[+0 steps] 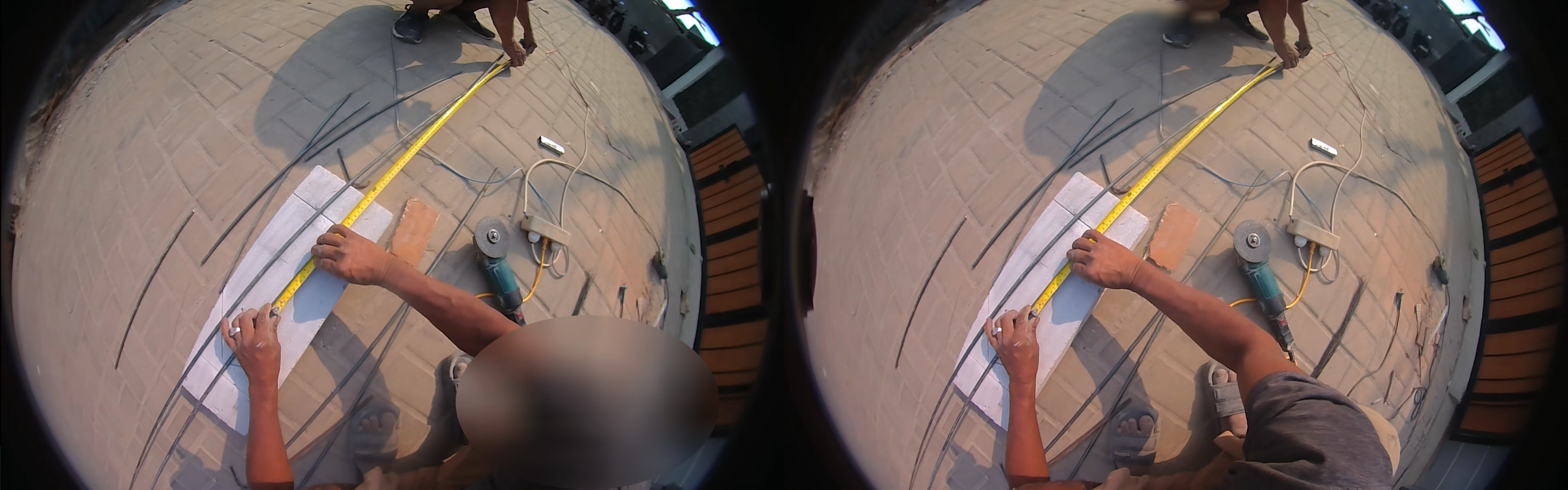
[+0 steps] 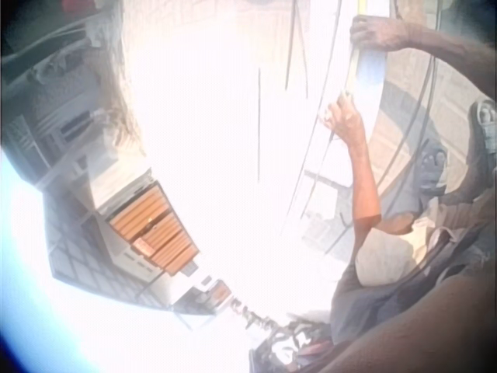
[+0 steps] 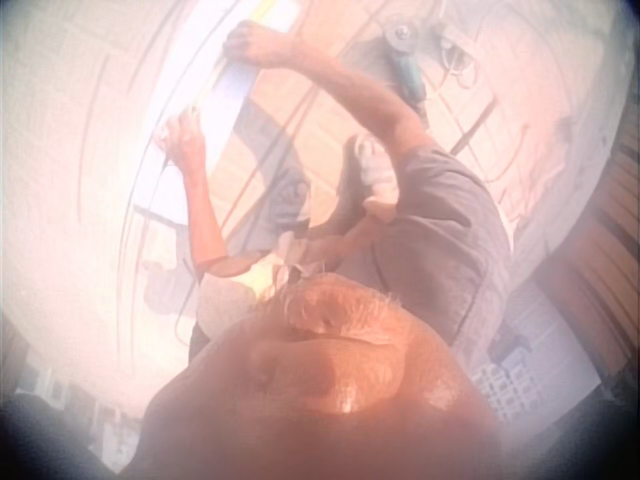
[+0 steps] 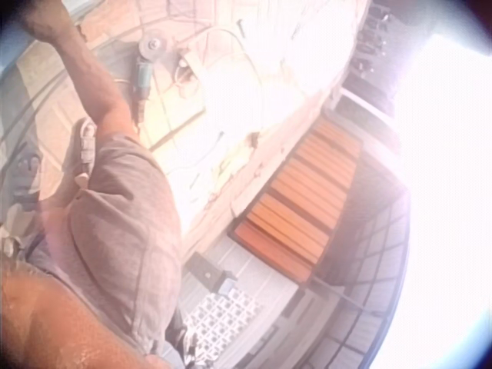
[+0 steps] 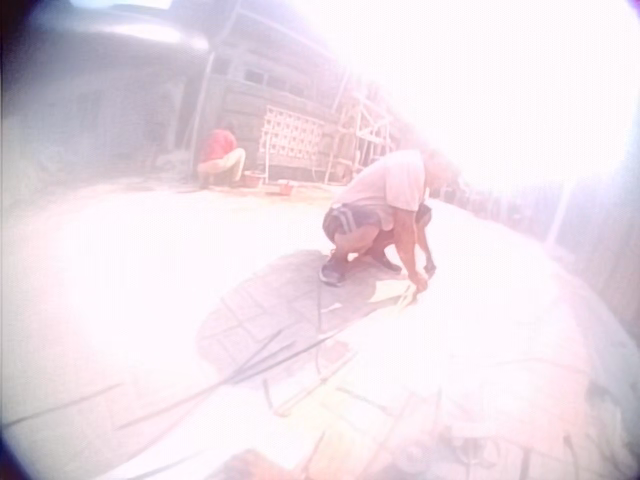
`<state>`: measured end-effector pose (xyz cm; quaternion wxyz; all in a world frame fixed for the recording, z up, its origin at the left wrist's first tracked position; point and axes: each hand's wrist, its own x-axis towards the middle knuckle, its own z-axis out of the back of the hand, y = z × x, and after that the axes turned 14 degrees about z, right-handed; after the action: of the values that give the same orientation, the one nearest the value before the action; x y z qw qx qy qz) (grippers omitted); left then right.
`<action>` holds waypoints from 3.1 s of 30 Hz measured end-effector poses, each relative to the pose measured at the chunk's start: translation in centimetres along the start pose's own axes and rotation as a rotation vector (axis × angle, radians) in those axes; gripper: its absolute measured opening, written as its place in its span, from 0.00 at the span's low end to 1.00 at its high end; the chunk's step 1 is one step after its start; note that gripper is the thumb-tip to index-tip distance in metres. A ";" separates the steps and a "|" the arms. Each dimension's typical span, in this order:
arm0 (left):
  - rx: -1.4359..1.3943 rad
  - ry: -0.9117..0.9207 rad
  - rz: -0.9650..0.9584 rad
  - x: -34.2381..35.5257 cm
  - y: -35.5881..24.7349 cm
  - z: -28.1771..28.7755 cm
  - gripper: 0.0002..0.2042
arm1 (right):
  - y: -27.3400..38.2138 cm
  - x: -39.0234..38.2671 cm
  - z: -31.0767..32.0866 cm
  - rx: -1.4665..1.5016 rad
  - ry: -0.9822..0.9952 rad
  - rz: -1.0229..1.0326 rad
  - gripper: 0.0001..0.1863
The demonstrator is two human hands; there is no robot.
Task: The person measures metal rods with a tape measure and marks them with a marker. They then use an angle grinder to cut the rods to the measured lengths. The cut pieces are placed on the floor.
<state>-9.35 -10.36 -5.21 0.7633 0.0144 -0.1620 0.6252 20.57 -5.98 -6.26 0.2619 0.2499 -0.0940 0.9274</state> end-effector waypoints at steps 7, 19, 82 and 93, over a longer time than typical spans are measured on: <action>-0.029 -0.006 -0.026 0.0 0.1 0.2 0.16 | 0.7 -0.5 0.3 0.027 0.007 -0.019 0.07; -0.075 -0.009 -0.013 0.2 0.4 -0.6 0.13 | 0.7 -0.9 -0.2 0.068 0.051 -0.056 0.07; -0.271 0.121 0.422 4.8 3.7 -3.3 0.09 | 0.4 1.1 4.9 0.116 0.276 0.206 0.06; -0.278 0.249 0.426 5.6 3.1 -4.1 0.08 | 2.0 -0.2 4.6 0.049 0.513 0.049 0.07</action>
<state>-10.41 -3.41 -8.18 0.6233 -0.2018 -0.1508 0.7403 21.55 -9.17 -2.55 0.2484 0.0104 -0.0079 0.9686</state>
